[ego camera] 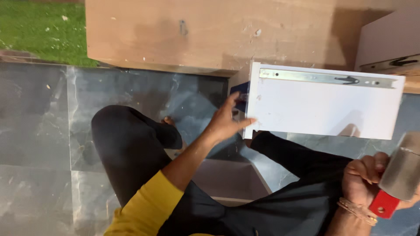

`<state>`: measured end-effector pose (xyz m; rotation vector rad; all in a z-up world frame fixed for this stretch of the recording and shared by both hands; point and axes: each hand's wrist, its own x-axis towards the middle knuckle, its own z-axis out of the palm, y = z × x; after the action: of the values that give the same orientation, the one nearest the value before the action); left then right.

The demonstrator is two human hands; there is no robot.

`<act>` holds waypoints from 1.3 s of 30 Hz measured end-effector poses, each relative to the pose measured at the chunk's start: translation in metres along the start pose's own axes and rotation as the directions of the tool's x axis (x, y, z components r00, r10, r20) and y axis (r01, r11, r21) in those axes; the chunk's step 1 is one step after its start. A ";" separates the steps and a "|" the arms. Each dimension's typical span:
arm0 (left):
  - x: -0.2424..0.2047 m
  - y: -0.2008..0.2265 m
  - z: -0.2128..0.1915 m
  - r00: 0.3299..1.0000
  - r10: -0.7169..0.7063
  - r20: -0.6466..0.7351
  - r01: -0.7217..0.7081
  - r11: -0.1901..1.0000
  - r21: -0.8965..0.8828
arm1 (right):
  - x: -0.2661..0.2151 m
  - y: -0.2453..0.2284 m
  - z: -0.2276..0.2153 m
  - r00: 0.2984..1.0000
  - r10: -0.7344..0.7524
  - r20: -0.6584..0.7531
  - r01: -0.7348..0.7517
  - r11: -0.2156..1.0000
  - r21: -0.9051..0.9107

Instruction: The person assembles a drawer by using a tool to apply fasteners to the white side panels and sliding rail components while sitting on the floor.

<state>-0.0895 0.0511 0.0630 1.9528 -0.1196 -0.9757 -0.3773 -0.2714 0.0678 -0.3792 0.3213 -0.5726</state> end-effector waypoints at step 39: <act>0.020 0.012 -0.024 0.987 0.114 0.113 -0.099 0.986 -0.133 | -0.013 -0.051 -0.071 0.968 0.158 -0.194 -0.119 0.973 0.198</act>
<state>-0.0561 0.0520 0.0674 1.7539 -0.2236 -1.0056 -0.4391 -0.3221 0.0297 -0.1150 0.4890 -0.5003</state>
